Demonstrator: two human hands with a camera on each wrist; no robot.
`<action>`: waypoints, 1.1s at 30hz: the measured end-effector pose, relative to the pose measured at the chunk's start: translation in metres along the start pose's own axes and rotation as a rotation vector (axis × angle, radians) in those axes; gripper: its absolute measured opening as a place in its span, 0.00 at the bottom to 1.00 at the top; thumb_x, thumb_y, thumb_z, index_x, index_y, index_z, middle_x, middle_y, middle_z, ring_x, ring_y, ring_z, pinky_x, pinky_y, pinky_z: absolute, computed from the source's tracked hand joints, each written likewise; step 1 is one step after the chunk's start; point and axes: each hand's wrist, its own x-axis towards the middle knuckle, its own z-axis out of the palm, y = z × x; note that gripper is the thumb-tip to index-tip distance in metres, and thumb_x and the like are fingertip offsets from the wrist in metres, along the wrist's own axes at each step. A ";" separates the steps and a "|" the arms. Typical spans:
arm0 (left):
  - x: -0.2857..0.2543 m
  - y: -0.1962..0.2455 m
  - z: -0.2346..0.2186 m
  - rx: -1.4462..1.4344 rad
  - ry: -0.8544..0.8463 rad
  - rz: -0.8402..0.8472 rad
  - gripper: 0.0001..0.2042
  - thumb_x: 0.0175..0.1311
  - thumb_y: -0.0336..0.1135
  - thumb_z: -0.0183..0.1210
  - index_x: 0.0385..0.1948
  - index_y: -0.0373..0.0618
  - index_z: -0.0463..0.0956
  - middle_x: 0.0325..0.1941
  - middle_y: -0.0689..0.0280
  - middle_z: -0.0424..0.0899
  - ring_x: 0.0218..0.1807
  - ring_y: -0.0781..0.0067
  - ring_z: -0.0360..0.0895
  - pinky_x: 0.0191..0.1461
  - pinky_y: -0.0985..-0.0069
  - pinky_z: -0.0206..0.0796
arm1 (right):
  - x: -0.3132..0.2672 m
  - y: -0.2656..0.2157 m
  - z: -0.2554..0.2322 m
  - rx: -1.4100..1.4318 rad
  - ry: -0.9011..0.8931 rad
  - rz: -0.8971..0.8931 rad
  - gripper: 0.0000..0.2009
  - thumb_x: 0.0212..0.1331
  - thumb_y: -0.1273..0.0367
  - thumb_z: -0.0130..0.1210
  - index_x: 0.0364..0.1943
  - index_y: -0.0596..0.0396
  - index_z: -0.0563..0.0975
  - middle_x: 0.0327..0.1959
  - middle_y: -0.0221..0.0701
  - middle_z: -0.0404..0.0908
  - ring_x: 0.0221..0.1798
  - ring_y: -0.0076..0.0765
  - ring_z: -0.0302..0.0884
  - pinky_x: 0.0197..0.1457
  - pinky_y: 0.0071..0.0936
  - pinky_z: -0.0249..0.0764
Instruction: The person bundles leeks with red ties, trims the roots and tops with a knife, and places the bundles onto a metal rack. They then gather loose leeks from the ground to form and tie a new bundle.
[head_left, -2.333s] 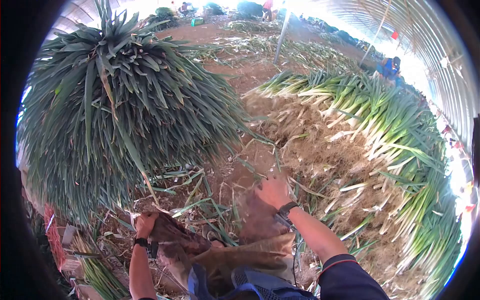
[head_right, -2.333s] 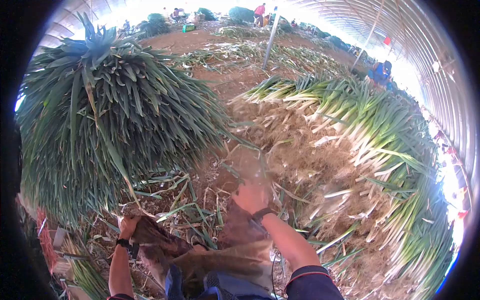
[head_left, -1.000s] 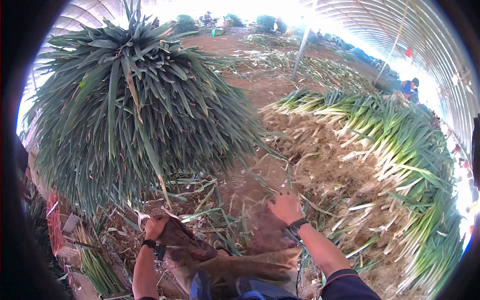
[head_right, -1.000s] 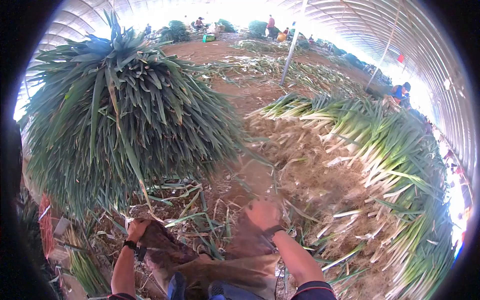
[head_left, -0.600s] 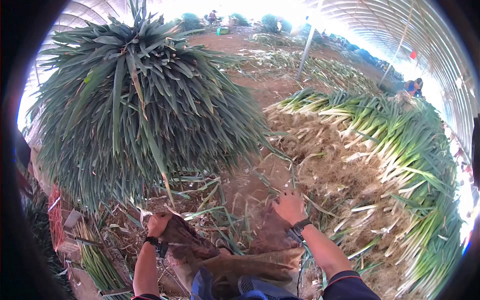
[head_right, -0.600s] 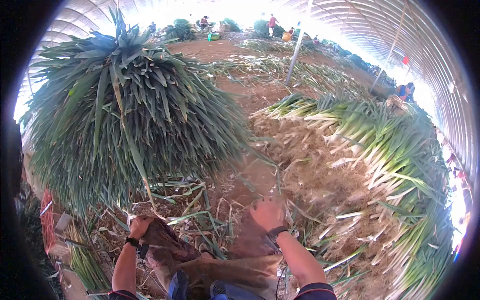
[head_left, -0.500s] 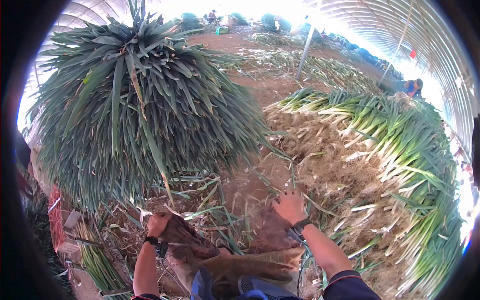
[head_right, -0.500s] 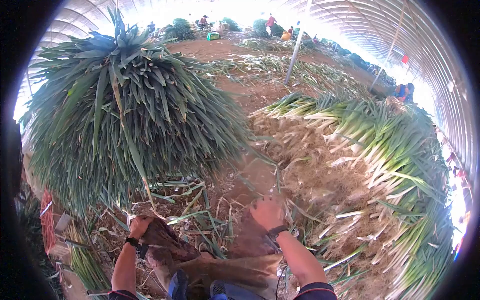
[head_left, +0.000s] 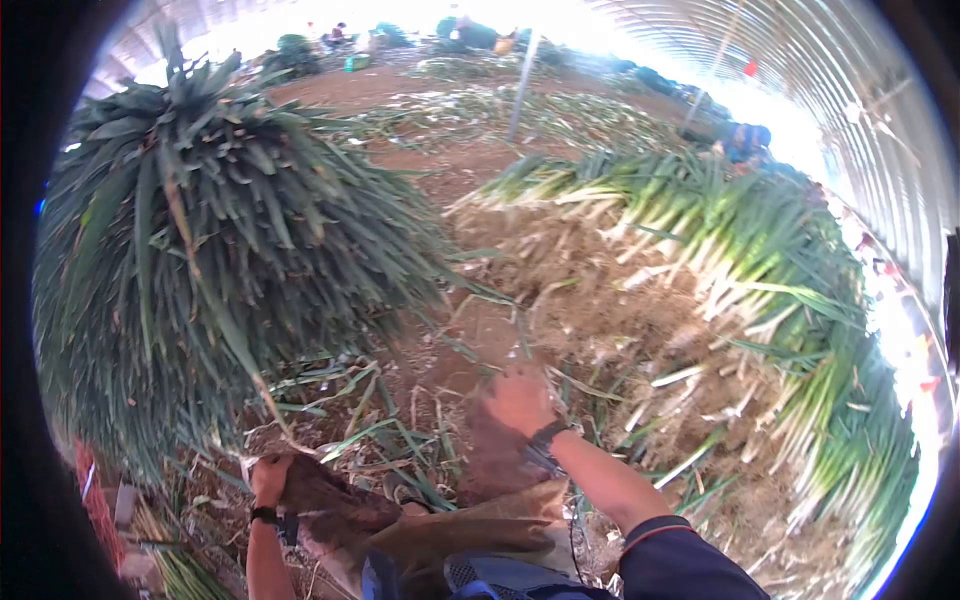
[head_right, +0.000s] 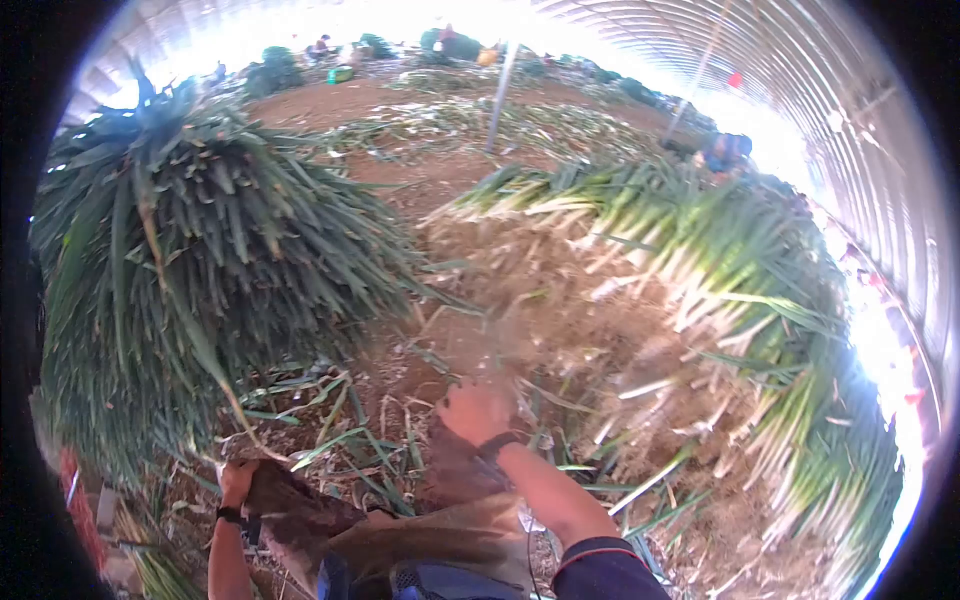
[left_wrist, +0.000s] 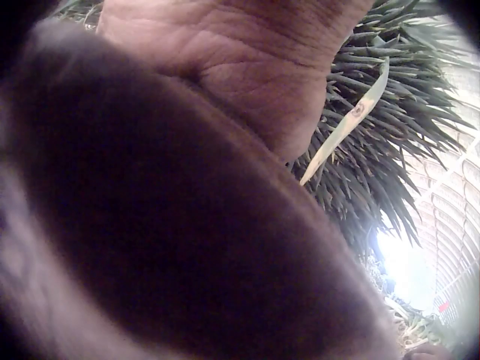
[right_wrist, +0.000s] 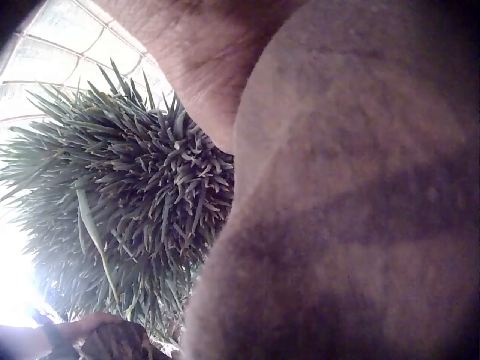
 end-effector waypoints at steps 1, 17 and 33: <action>0.001 0.000 0.002 0.002 -0.017 0.021 0.24 0.52 0.55 0.61 0.43 0.45 0.85 0.43 0.49 0.86 0.48 0.49 0.83 0.52 0.61 0.72 | 0.000 0.000 0.000 0.035 0.010 -0.024 0.23 0.62 0.50 0.49 0.44 0.56 0.82 0.48 0.43 0.80 0.57 0.54 0.74 0.63 0.49 0.67; 0.001 0.001 0.002 0.016 0.067 -0.015 0.22 0.52 0.52 0.60 0.40 0.45 0.86 0.39 0.50 0.87 0.46 0.50 0.84 0.52 0.63 0.71 | -0.002 -0.002 0.001 0.061 0.034 -0.013 0.24 0.61 0.50 0.51 0.41 0.58 0.82 0.50 0.45 0.78 0.59 0.54 0.72 0.60 0.53 0.70; 0.003 -0.006 0.005 0.020 0.087 -0.020 0.21 0.51 0.53 0.61 0.40 0.48 0.87 0.40 0.51 0.87 0.47 0.49 0.84 0.53 0.62 0.72 | 0.000 -0.002 0.006 0.007 0.032 -0.038 0.23 0.62 0.50 0.51 0.43 0.57 0.81 0.52 0.43 0.77 0.60 0.52 0.71 0.57 0.49 0.73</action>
